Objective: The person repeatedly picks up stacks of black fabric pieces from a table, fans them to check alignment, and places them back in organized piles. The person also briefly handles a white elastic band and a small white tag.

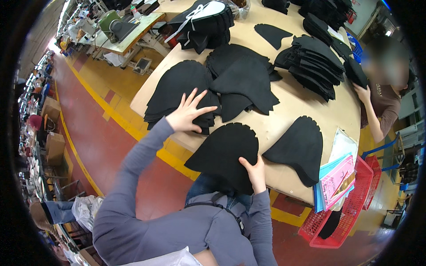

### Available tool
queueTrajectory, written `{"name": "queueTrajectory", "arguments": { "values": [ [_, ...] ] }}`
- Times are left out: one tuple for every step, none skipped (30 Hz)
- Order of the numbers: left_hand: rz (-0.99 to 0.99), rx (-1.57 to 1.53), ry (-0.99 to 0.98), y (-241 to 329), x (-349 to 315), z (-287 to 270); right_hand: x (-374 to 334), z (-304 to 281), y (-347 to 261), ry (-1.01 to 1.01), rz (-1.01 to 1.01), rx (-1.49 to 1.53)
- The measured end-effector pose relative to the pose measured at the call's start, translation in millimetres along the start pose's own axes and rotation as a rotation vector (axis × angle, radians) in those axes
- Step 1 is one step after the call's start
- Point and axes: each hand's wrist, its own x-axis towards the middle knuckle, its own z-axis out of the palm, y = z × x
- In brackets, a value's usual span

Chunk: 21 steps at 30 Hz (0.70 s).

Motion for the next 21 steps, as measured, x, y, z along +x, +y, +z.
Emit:
{"name": "queueTrajectory", "arguments": {
  "values": [
    [0.094,0.086,0.011,0,9,-6,3,-3,3,0.013,0.015,-0.013],
    [0.117,0.087,-0.066,-3,17,-13,7,-6,0,0.0,0.05,0.016],
    [0.139,0.087,-0.143,-6,22,-18,8,-9,-2,-0.013,0.085,0.045],
    [0.129,-0.009,-0.158,-10,27,-21,9,-10,-4,-0.026,0.081,0.053],
    [0.125,-0.104,-0.176,-15,30,-22,9,-10,-4,-0.033,0.079,0.063],
    [0.223,-0.187,-0.091,-31,33,-15,10,-10,-4,-0.041,0.076,0.073],
    [0.244,-0.275,-0.07,-43,34,-10,9,-10,0,-0.033,0.057,0.065],
    [0.203,-0.208,-0.099,-32,29,-20,10,-11,5,-0.021,0.039,0.058],
    [0.161,-0.14,-0.128,-19,23,-29,10,-12,10,-0.01,0.021,0.051],
    [0.151,-0.101,-0.111,-18,20,-21,9,-10,7,-0.008,0.012,0.033],
    [0.141,-0.062,-0.095,-18,18,-11,9,-9,7,-0.011,0.008,0.036],
    [0.129,-0.022,-0.079,-19,16,-4,8,-9,8,-0.015,0.005,0.039],
    [0.134,-0.055,-0.08,-19,16,-4,8,-9,8,-0.016,0.0,0.041],
    [0.138,-0.087,-0.081,-22,17,-6,8,-10,8,-0.021,0.002,0.038],
    [0.143,-0.12,-0.082,-24,19,-8,8,-11,8,-0.027,0.003,0.035],
    [0.149,-0.13,-0.114,-26,20,-12,8,-12,8,-0.032,0.003,0.031],
    [0.15,-0.158,-0.117,-27,18,-11,8,-12,8,-0.039,0.006,0.028],
    [0.151,-0.186,-0.12,-31,16,-8,7,-12,9,-0.046,0.009,0.026],
    [0.158,-0.212,-0.122,-32,17,-10,7,-13,10,-0.048,0.008,0.024],
    [0.157,-0.188,-0.009,-30,13,-8,9,-14,16,-0.031,-0.018,0.013],
    [0.076,-0.323,0.099,-29,9,-9,13,-16,26,-0.014,-0.044,0.002]
  ]
}}
